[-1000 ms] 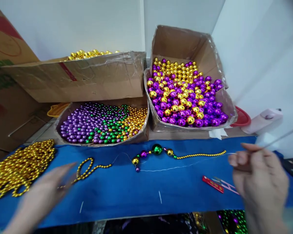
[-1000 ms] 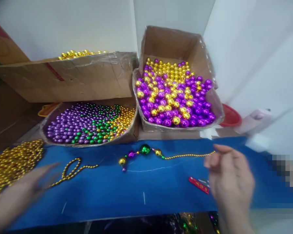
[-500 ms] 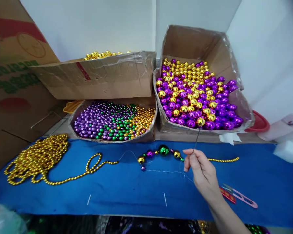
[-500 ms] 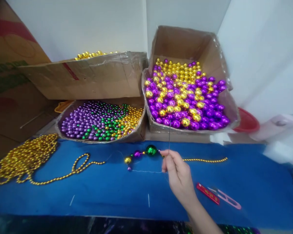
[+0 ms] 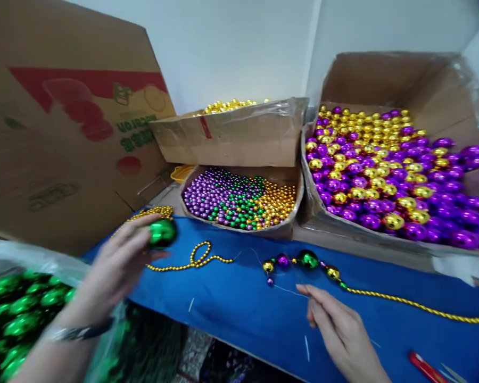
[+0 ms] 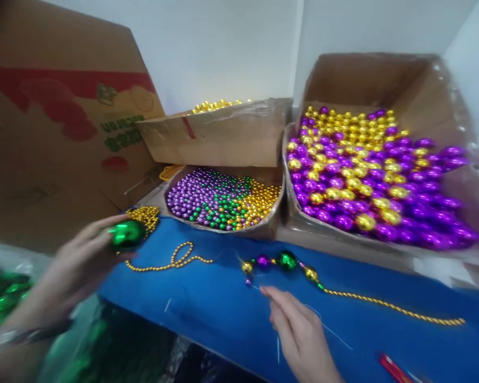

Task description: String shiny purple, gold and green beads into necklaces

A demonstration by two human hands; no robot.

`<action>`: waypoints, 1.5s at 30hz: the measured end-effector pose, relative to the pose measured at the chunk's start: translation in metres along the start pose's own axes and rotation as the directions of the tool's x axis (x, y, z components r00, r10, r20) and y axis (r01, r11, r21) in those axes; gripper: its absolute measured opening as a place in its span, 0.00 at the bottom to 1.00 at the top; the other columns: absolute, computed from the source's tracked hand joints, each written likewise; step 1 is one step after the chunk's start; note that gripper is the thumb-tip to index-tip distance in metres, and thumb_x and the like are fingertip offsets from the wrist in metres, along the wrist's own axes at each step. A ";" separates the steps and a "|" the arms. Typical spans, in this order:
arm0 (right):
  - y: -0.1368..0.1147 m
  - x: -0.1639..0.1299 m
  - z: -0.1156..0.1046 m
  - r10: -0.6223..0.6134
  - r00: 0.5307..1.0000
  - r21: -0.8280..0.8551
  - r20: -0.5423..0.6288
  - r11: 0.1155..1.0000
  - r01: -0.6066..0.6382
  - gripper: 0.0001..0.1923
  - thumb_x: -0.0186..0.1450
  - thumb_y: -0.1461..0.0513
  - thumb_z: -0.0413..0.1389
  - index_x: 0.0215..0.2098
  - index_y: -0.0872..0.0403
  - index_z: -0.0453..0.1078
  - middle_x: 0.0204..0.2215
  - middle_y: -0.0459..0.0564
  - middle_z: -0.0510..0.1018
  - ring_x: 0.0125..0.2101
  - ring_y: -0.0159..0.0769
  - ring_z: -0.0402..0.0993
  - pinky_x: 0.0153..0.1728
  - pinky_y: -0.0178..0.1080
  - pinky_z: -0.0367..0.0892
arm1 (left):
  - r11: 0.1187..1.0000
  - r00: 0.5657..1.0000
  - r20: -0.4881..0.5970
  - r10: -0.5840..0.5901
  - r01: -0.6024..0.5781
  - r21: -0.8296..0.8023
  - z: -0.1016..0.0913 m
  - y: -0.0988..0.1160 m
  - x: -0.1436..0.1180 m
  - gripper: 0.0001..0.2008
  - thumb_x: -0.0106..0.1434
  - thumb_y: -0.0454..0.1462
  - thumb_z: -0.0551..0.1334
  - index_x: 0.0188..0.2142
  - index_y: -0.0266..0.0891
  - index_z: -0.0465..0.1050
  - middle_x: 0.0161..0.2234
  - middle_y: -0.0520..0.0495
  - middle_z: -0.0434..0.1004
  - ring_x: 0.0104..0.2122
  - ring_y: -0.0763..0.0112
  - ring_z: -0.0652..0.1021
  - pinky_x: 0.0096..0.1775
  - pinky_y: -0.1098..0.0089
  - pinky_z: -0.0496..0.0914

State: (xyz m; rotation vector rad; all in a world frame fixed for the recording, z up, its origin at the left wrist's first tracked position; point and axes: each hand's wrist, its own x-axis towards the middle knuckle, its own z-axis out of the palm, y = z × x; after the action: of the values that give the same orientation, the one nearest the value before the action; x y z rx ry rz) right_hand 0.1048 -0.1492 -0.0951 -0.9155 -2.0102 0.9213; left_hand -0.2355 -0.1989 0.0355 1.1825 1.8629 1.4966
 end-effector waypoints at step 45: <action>0.006 -0.020 0.008 0.032 0.996 -0.278 -0.080 0.959 -0.053 0.11 0.69 0.65 0.46 0.45 0.50 0.68 0.29 0.47 0.75 0.33 0.34 0.75 0.38 0.36 0.70 | 0.363 0.733 0.601 -0.317 0.680 -0.637 0.143 -0.061 -0.009 0.13 0.66 0.35 0.53 0.47 0.34 0.71 0.45 0.39 0.76 0.42 0.60 0.78 0.42 0.64 0.75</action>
State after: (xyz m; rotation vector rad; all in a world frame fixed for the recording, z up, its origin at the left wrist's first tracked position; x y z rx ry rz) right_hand 0.1093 -0.1648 -0.1101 -1.1340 -2.0958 0.6231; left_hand -0.1377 -0.1311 -0.0653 0.2882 0.8415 1.3452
